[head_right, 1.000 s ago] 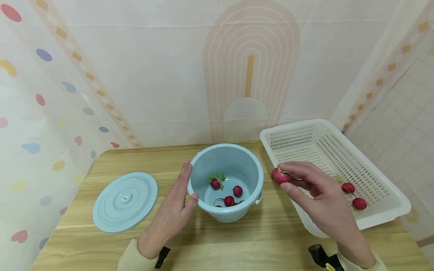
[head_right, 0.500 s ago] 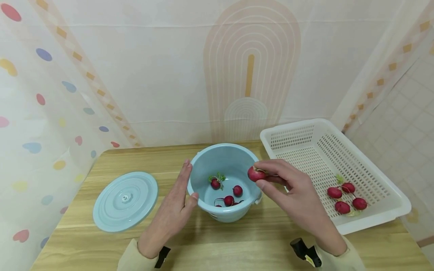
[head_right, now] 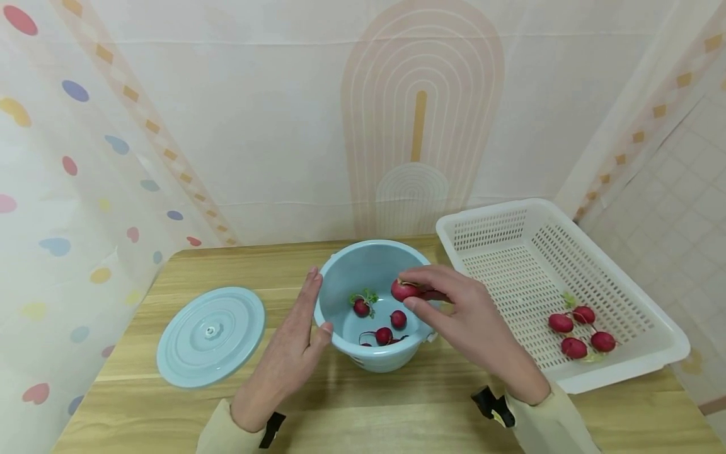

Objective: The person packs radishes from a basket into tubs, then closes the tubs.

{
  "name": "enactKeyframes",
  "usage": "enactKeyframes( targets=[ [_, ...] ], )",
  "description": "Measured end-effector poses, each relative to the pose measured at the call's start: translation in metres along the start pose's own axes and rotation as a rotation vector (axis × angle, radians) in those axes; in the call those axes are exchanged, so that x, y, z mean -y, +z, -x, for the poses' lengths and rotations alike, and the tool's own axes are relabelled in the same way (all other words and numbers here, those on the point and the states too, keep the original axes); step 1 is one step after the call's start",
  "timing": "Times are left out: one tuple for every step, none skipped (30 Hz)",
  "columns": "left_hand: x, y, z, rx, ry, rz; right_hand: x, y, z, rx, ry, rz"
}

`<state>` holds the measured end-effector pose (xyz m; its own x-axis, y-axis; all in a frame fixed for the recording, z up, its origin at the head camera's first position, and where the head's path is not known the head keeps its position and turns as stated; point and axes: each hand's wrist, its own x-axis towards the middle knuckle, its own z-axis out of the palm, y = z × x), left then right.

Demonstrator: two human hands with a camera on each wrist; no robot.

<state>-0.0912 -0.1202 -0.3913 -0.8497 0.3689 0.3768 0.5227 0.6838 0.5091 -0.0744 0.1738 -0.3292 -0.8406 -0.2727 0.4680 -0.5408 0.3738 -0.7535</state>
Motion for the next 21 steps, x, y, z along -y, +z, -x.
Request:
enactKeyframes(
  targets=[
    [0.000,0.000,0.000,0.001,-0.001,0.001,-0.002,0.001,-0.002,0.014,-0.011,0.019],
    [0.000,0.000,0.000,0.002,-0.001,0.002,-0.004,0.002,-0.004,0.028,-0.024,0.036],
    [0.000,0.000,0.000,0.004,-0.002,0.003,-0.006,0.003,-0.005,0.039,-0.031,0.058],
    [0.000,0.000,0.000,0.005,-0.002,0.003,-0.007,0.004,-0.007,0.051,-0.039,0.076],
    [0.001,0.001,0.000,0.005,-0.003,0.002,-0.008,0.005,-0.008,0.062,-0.043,0.099],
    [0.001,0.001,0.000,0.005,-0.003,0.002,-0.009,0.006,-0.009,0.073,-0.044,0.117],
    [0.001,0.001,0.000,0.005,-0.005,0.003,-0.010,0.007,-0.010,0.083,-0.045,0.138],
    [0.001,0.001,0.000,0.005,-0.007,0.003,-0.011,0.008,-0.011,0.090,-0.042,0.164],
    [0.001,0.001,0.000,0.005,-0.008,0.003,-0.012,0.009,-0.012,0.098,-0.038,0.187],
    [0.000,0.001,0.000,0.005,-0.009,0.002,-0.013,0.010,-0.013,0.103,-0.039,0.206],
    [0.001,0.001,0.000,0.004,-0.009,0.002,-0.014,0.011,-0.014,0.107,-0.043,0.224],
    [0.001,0.001,0.000,0.003,-0.009,0.001,-0.015,0.012,-0.015,0.110,-0.050,0.233],
    [0.001,0.001,0.000,0.003,-0.010,0.000,-0.016,0.012,-0.016,0.111,-0.057,0.245],
    [0.001,0.001,0.000,0.002,-0.008,-0.002,-0.017,0.013,-0.017,0.113,-0.063,0.253],
    [0.001,0.001,0.000,0.000,-0.007,0.000,-0.017,0.014,-0.017,0.116,-0.067,0.257],
    [0.001,0.001,0.000,0.000,-0.008,0.000,-0.018,0.015,-0.018,0.121,-0.071,0.257],
    [0.001,0.001,0.000,-0.001,-0.007,0.000,-0.019,0.016,-0.019,0.127,-0.074,0.259],
    [0.001,0.001,0.000,-0.001,-0.008,0.000,-0.019,0.017,-0.019,0.135,-0.073,0.258],
    [0.001,0.001,0.000,0.000,-0.009,0.001,-0.020,0.018,-0.020,0.144,-0.072,0.258],
    [0.001,0.001,0.000,0.000,-0.008,0.002,-0.020,0.019,-0.020,0.153,-0.075,0.259],
    [0.001,0.001,0.000,0.001,-0.008,0.005,-0.020,0.019,-0.021,0.163,-0.077,0.260]
  ],
)
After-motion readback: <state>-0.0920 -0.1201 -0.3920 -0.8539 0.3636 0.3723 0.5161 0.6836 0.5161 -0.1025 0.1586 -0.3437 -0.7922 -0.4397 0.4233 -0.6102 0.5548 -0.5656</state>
